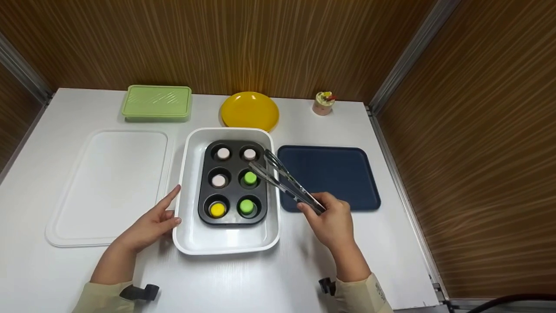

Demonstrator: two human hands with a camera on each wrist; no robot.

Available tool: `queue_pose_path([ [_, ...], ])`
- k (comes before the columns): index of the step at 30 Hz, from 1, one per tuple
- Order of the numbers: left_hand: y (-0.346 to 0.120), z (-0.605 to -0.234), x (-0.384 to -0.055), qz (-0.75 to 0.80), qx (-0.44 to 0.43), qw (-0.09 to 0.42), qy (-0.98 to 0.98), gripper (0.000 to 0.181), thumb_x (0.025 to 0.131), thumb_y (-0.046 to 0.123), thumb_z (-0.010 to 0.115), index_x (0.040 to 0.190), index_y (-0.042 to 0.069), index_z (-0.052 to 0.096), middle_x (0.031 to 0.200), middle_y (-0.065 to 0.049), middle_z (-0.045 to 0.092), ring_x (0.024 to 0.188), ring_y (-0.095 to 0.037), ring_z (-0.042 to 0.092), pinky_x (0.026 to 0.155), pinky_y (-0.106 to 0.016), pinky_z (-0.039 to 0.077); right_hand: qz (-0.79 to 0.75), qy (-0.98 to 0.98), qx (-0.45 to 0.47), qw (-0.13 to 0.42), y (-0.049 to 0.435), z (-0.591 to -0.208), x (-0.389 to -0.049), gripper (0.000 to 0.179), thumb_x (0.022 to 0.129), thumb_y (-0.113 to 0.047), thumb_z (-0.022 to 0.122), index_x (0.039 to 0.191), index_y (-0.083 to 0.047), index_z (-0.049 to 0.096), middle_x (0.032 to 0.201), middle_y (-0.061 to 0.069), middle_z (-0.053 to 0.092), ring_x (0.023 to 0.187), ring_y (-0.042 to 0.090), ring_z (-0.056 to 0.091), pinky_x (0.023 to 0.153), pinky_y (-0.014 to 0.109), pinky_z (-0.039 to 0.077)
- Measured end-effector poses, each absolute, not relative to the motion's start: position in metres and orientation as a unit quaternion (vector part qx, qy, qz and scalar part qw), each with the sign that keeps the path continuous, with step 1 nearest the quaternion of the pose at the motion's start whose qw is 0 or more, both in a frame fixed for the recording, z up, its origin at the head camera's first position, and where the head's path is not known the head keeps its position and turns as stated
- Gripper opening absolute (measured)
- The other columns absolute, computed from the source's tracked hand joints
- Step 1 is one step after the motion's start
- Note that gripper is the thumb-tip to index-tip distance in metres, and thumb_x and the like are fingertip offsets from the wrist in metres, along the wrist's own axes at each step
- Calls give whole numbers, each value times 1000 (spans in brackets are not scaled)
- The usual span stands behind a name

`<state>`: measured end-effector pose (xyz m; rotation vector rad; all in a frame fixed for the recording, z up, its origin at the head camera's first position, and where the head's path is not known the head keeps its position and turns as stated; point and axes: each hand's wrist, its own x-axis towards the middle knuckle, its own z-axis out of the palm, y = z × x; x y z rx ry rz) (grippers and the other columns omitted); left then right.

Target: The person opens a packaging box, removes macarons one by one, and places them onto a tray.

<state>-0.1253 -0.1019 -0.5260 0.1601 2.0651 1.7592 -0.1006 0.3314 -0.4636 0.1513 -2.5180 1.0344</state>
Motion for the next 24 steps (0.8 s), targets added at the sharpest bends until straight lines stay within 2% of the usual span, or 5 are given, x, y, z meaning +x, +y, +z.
queue_pose_path([
  [5, -103, -526, -125, 632, 57, 210, 744, 85, 104, 3, 63, 172, 21, 15, 74, -5, 58, 56, -12, 44, 53, -24, 39, 374, -904, 75, 193, 322, -464, -100, 21, 77, 0, 93, 93, 0, 79, 74, 1, 73, 59, 5, 58, 53, 15, 43],
  [12, -102, -527, -124, 619, 53, 212, 755, 84, 105, 3, 61, 172, 22, 15, 83, -12, 67, 58, -13, 46, 54, -25, 40, 370, -911, 93, 155, 311, -464, -98, 22, 78, -4, 94, 94, -2, 79, 75, -4, 72, 60, 6, 58, 53, 17, 44],
  [17, -101, -526, -124, 617, 52, 209, 757, 83, 105, 4, 62, 172, 22, 15, 77, -8, 60, 57, -13, 45, 53, -25, 39, 355, -917, 108, 147, 306, -463, -96, 21, 78, -5, 94, 93, -3, 79, 75, -7, 71, 60, 5, 56, 53, 18, 44],
  [24, -100, -524, -122, 616, 48, 206, 759, 83, 105, 6, 63, 172, 22, 17, 74, -6, 57, 57, -14, 46, 53, -26, 40, 334, -920, 152, 137, 298, -466, -95, 19, 77, -8, 95, 90, -7, 80, 74, -11, 69, 59, 3, 53, 52, 21, 42],
])
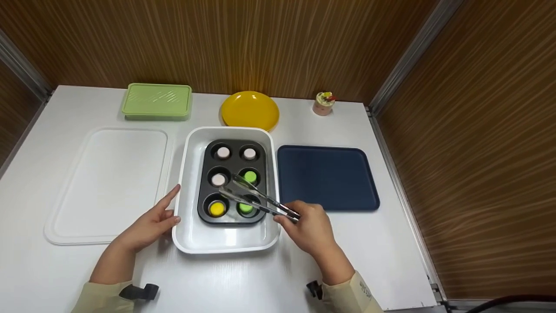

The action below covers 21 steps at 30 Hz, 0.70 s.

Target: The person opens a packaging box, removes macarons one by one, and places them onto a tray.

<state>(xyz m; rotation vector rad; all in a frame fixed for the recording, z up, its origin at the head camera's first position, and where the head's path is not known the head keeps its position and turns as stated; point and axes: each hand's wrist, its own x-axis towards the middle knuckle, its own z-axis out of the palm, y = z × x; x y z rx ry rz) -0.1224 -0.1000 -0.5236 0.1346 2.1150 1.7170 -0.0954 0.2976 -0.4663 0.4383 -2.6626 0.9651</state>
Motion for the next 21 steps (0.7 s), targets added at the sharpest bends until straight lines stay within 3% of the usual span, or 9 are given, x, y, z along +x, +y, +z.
queue_pose_path([
  [21, -97, -524, -119, 594, 45, 200, 778, 80, 107, 6, 58, 172, 22, 15, 70, -7, 55, 52, -12, 42, 50, -24, 38, 299, -931, 199, 60, 273, -471, -97, 17, 84, -5, 86, 100, -8, 84, 89, -3, 79, 69, 4, 61, 61, 29, 52],
])
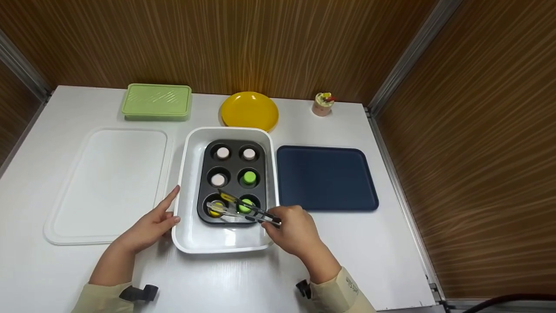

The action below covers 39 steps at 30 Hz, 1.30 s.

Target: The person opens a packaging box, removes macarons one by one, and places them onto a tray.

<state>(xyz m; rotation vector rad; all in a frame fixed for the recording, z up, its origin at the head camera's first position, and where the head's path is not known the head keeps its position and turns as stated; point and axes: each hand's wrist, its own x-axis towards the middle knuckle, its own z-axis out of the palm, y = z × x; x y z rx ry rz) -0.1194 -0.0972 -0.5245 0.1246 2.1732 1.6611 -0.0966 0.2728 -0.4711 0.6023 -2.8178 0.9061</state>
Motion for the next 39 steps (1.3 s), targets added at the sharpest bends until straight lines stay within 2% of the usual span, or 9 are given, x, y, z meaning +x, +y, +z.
queue_pose_path([
  [10, -98, -526, -117, 589, 53, 199, 781, 80, 108, 8, 58, 172, 21, 13, 69, -4, 54, 53, -11, 42, 51, -24, 38, 269, -940, 208, 40, 266, -469, -99, 15, 85, -8, 85, 100, -10, 84, 90, -4, 79, 70, 4, 63, 63, 32, 54],
  [18, -99, -524, -117, 589, 61, 198, 781, 80, 107, 8, 59, 172, 19, 13, 72, -6, 59, 52, -10, 43, 51, -24, 40, 237, -947, 214, 34, 255, -461, -102, 11, 86, -10, 85, 97, -14, 84, 90, -4, 80, 79, 11, 75, 67, 37, 60],
  [27, -98, -524, -118, 579, 59, 194, 789, 80, 107, 8, 61, 172, 19, 15, 68, -5, 54, 53, -11, 42, 52, -25, 39, 151, -958, 237, 55, 242, -453, -107, 10, 85, -16, 87, 87, -16, 77, 70, -8, 68, 59, 12, 61, 51, 38, 49],
  [39, -100, -522, -117, 583, 72, 190, 787, 79, 107, 10, 60, 172, 16, 16, 66, 0, 50, 51, -10, 41, 51, -26, 38, 141, -957, 247, 63, 240, -459, -106, 10, 87, -16, 87, 90, -14, 78, 75, -4, 71, 62, 16, 66, 53, 40, 52],
])
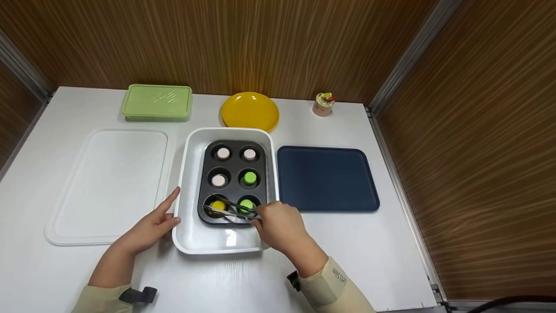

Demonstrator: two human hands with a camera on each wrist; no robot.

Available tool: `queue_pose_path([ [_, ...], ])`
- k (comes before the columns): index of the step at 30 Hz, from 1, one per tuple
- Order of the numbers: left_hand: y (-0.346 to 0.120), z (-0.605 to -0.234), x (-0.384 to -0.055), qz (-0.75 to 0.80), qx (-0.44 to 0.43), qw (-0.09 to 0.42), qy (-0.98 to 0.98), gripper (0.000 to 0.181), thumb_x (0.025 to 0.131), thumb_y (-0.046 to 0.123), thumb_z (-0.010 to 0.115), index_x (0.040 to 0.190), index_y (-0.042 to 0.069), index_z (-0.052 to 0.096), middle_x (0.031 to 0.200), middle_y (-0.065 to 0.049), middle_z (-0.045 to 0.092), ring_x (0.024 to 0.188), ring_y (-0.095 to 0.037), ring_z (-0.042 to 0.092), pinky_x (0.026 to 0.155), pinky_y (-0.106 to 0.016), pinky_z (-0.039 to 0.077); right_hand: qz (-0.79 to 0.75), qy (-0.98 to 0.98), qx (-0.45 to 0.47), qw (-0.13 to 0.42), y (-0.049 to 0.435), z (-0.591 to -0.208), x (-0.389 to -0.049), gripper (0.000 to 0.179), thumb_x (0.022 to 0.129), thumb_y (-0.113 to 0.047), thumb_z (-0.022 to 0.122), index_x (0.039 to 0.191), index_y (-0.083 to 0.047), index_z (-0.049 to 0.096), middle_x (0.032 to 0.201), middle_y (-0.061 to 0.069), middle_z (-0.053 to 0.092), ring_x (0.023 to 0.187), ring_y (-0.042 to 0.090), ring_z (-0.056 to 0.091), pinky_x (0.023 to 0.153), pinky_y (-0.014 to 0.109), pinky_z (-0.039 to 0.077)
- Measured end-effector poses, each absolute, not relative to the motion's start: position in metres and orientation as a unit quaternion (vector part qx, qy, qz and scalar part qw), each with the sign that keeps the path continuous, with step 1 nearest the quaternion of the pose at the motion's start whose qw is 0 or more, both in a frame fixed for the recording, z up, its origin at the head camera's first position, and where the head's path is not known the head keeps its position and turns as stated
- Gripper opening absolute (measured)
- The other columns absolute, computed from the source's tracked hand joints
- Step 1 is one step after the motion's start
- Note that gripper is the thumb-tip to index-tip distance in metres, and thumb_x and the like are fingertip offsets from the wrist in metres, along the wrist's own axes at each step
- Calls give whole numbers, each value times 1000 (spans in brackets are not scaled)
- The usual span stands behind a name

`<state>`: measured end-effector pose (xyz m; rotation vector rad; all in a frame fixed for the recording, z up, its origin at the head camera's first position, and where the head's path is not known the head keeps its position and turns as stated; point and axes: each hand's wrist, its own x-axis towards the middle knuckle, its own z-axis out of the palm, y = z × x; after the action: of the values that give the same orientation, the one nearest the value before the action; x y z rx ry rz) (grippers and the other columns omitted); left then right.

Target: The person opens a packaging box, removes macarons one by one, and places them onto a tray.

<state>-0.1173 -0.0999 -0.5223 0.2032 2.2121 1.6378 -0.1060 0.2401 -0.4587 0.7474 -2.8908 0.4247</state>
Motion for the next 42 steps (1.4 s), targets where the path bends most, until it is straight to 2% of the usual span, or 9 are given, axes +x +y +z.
queue_pose_path([
  [18, -100, -525, -118, 574, 68, 197, 792, 80, 107, 9, 60, 172, 20, 15, 65, 1, 50, 54, -12, 43, 53, -26, 40, 181, -942, 272, 72, 250, -462, -103, 12, 89, -14, 85, 99, -10, 80, 86, 0, 78, 71, 18, 73, 58, 40, 57],
  [26, -101, -526, -118, 574, 70, 200, 791, 79, 108, 10, 59, 172, 20, 14, 66, 1, 50, 54, -12, 42, 53, -26, 39, 202, -941, 258, 83, 256, -456, -103, 12, 88, -12, 86, 99, -11, 82, 85, -2, 78, 66, 9, 67, 56, 35, 54],
  [31, -101, -525, -118, 574, 66, 205, 790, 78, 109, 10, 58, 172, 22, 13, 67, 1, 50, 51, -11, 42, 52, -25, 39, 207, -941, 249, 98, 263, -453, -104, 16, 87, -11, 87, 103, -11, 83, 90, 0, 80, 75, 13, 74, 61, 40, 58],
  [37, -101, -524, -117, 579, 64, 205, 787, 79, 109, 10, 58, 172, 22, 14, 67, 0, 50, 51, -11, 41, 51, -24, 39, 211, -942, 234, 117, 273, -449, -106, 17, 86, -13, 88, 103, -14, 84, 88, -3, 79, 70, 14, 69, 60, 45, 56],
  [42, -100, -524, -117, 581, 63, 204, 786, 79, 109, 10, 59, 172, 22, 14, 66, 0, 50, 52, -11, 42, 52, -25, 39, 217, -940, 231, 125, 281, -446, -107, 15, 87, -12, 88, 100, -12, 83, 86, -3, 77, 70, 11, 65, 61, 42, 55],
])
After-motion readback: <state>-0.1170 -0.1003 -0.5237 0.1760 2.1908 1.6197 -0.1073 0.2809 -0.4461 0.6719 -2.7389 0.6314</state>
